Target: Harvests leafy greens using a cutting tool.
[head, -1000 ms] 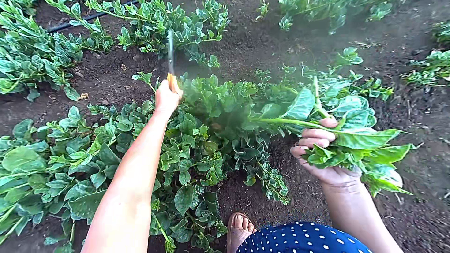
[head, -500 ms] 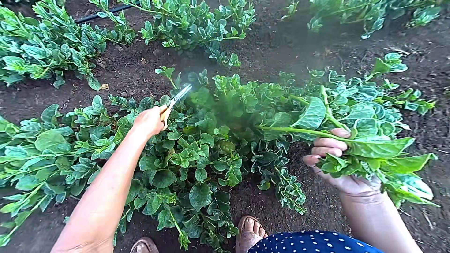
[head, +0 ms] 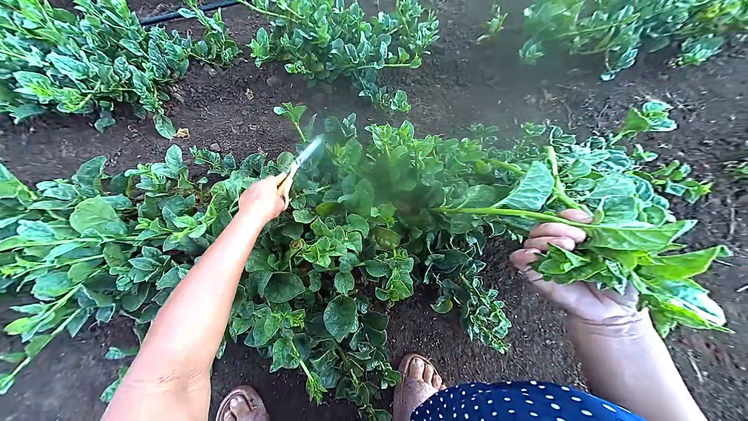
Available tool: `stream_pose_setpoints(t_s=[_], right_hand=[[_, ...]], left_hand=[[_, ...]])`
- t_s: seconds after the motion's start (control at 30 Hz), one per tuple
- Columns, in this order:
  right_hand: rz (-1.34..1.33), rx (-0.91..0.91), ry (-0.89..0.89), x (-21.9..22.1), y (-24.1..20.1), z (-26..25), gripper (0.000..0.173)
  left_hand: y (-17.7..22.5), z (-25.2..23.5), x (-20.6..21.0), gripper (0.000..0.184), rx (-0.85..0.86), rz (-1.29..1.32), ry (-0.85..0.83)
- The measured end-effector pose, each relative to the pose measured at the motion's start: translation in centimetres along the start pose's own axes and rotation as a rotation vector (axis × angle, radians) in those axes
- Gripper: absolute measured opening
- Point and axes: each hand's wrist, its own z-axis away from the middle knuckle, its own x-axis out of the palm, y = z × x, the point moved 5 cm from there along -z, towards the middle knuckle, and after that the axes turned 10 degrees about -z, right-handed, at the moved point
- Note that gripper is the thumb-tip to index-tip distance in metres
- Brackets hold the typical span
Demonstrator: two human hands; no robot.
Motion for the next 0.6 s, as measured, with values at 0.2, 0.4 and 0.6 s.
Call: stream_pose_setpoints(t_s=[0.2,0.4,0.6], right_hand=[[0.028,-0.015,0.043,-0.2,0.5,0.2,0.024],[0.015,-0.031,-0.018,0.7,0.2,0.5,0.020],[0.191,0.027,-0.218,0.3,-0.5,1.7,0.025]], left_hand=[[5.4,1.3,-8.0,0.030,0.136,0.056,0.101],[9.5,2.2,-10.2,0.048,0.269,-0.079,0.237],[4.0,10.8,-5.0,0.052,0.269,0.149,0.011]])
